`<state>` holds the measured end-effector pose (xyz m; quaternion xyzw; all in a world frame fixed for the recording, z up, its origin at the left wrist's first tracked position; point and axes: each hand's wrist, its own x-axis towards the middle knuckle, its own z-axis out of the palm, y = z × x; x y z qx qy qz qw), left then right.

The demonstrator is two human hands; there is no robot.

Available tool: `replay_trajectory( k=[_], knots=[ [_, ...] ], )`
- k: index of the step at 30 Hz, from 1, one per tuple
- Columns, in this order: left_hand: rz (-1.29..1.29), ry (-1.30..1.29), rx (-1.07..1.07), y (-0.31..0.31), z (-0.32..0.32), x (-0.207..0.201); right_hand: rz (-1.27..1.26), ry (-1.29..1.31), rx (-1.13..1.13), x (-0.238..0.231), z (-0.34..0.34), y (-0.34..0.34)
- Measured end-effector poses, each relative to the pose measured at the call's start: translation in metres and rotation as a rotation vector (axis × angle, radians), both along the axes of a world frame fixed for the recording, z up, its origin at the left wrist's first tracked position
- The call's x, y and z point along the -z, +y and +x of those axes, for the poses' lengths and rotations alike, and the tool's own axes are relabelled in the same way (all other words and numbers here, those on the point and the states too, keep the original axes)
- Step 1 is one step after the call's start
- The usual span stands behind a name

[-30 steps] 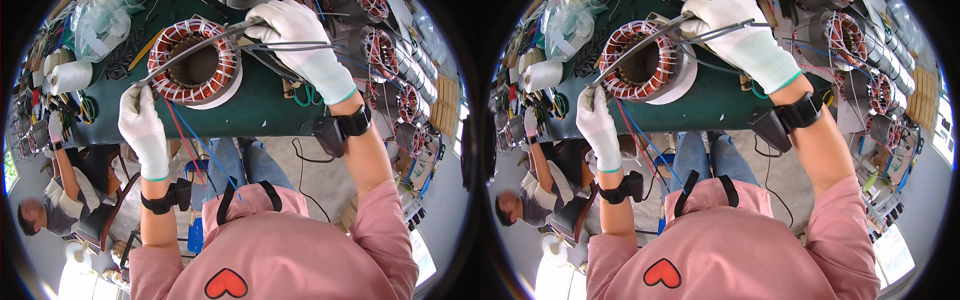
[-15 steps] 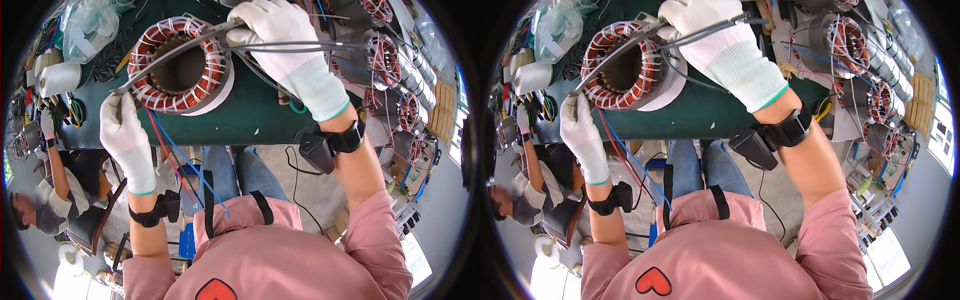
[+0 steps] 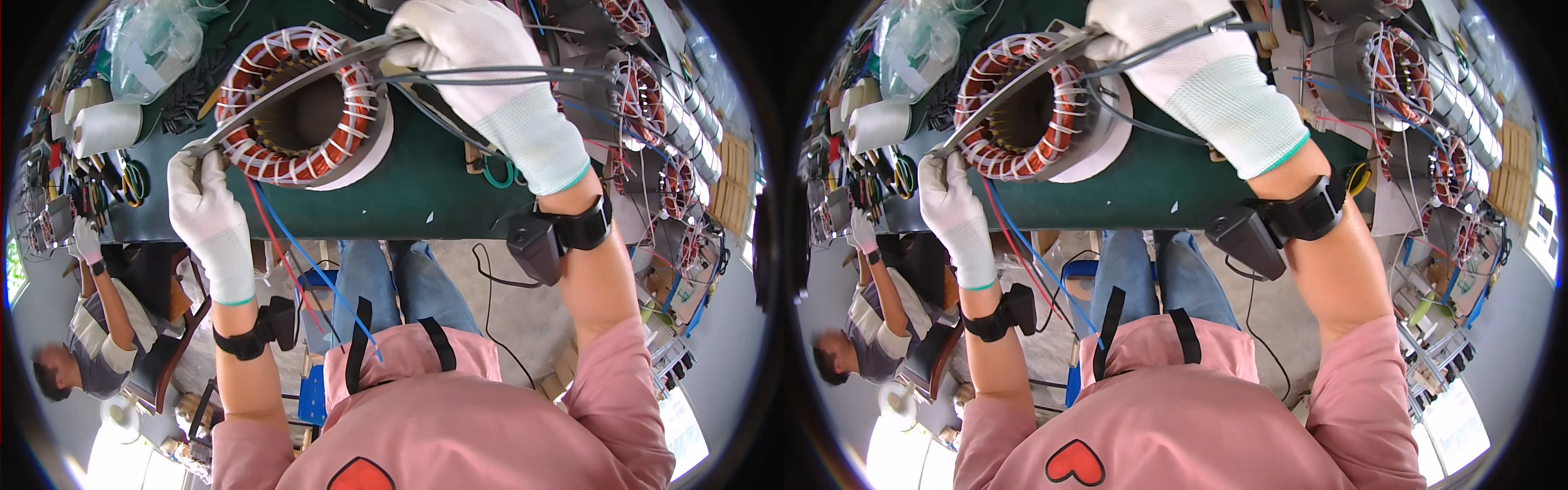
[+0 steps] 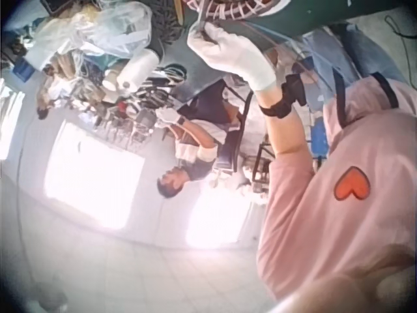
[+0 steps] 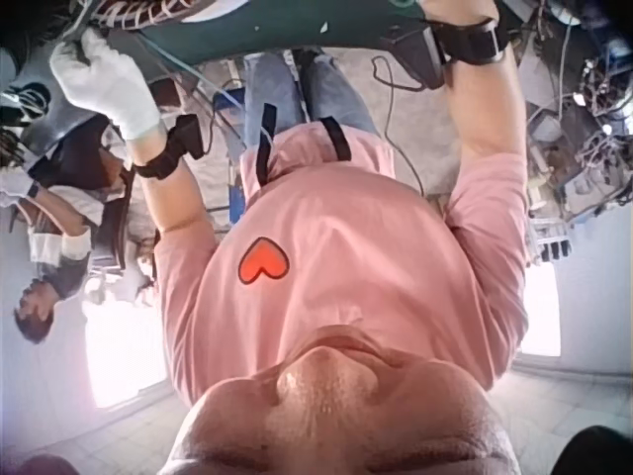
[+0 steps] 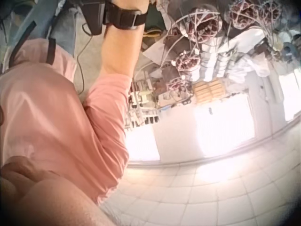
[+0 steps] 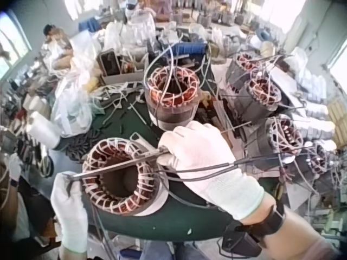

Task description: Assemble motor stators by inserting and trimming wires.

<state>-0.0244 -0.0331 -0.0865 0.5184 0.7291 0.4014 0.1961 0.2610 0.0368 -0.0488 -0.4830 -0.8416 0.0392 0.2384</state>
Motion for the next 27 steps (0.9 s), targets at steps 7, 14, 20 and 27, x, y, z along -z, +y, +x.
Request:
replay_trajectory(
  k=[7,14,20,27],
  knots=[
    [0.278,-0.251,0.014,0.029,-0.022,-0.069,-0.059,0.062,0.035,-0.129,-0.004,-0.021],
    [0.034,-0.139,0.236,0.029,-0.034,-0.096,-0.337,0.042,0.301,-0.150,-0.022,-0.109],
    [-0.094,-0.288,0.181,0.062,-0.028,-0.031,-0.505,0.254,0.454,-0.080,-0.037,-0.081],
    [-0.094,-0.188,0.296,0.060,-0.018,-0.018,-0.527,0.247,0.525,-0.053,-0.030,-0.093]
  ],
)
